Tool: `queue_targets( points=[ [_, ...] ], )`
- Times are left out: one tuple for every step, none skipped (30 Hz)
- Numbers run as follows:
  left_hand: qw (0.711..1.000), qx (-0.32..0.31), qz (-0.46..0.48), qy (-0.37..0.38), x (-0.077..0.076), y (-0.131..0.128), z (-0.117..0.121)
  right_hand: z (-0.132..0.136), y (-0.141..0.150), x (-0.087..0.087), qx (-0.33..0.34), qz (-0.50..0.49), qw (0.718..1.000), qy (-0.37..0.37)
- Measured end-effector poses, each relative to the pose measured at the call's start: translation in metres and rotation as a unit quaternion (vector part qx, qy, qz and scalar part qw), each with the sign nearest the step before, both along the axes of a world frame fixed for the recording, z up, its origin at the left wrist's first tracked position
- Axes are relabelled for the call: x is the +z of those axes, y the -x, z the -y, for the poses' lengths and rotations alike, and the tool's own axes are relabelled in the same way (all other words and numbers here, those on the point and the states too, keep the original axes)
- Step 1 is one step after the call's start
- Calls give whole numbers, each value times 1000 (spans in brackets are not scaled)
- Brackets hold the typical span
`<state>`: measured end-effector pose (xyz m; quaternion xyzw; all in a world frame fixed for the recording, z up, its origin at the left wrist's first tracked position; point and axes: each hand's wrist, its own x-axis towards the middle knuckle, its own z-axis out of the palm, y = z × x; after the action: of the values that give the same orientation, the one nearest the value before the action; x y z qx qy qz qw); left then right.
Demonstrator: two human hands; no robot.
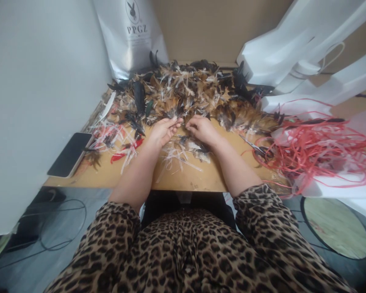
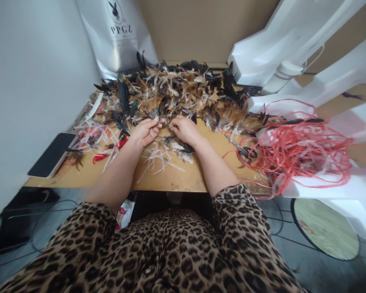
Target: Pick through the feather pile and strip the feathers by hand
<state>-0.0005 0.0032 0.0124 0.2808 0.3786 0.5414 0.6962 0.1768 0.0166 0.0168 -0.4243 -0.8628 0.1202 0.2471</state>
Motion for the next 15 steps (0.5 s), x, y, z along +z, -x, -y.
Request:
queue_targets(
  points=[
    [1000,-1,3,-4,0,0,0,0,-2,2,-6,-30,999,-13],
    [1000,-1,4,-8,0,0,0,-1,-3,4,-9,-54,998,-22],
    [1000,0,4,-9,0,0,0,-1,-5,6,-9,-67,997,-28],
    [1000,0,2,-8,0,0,0,-2,-6,6,-7,-68,997,-26],
    [1000,1,-1,-4,0,0,0,-2,-6,5,-3,-58,998,-16],
    [1000,1,-3,-1,1,0,0,-3,-6,3,1,-38,999,1],
    [1000,1,-5,3,1,0,0,-3,-5,0,4,-10,1000,19],
    [1000,1,-5,5,1,0,1,-4,-3,-3,8,21,999,35],
    [1000,1,-4,6,1,0,1,-4,-1,-6,12,51,998,47],
    [1000,0,-2,6,1,0,1,-4,1,-9,15,77,995,54],
    [1000,-1,-2,6,1,0,1,-4,3,-11,18,96,994,56],
    [1000,-2,-2,6,1,0,1,-3,5,-12,18,107,993,54],
    [1000,-3,-3,6,1,0,1,-3,5,-12,15,108,993,50],
    [1000,-4,-2,4,1,1,1,-2,5,-11,6,98,994,44],
    [1000,-5,0,2,1,1,1,-2,4,-9,-3,81,996,35]
  ],
)
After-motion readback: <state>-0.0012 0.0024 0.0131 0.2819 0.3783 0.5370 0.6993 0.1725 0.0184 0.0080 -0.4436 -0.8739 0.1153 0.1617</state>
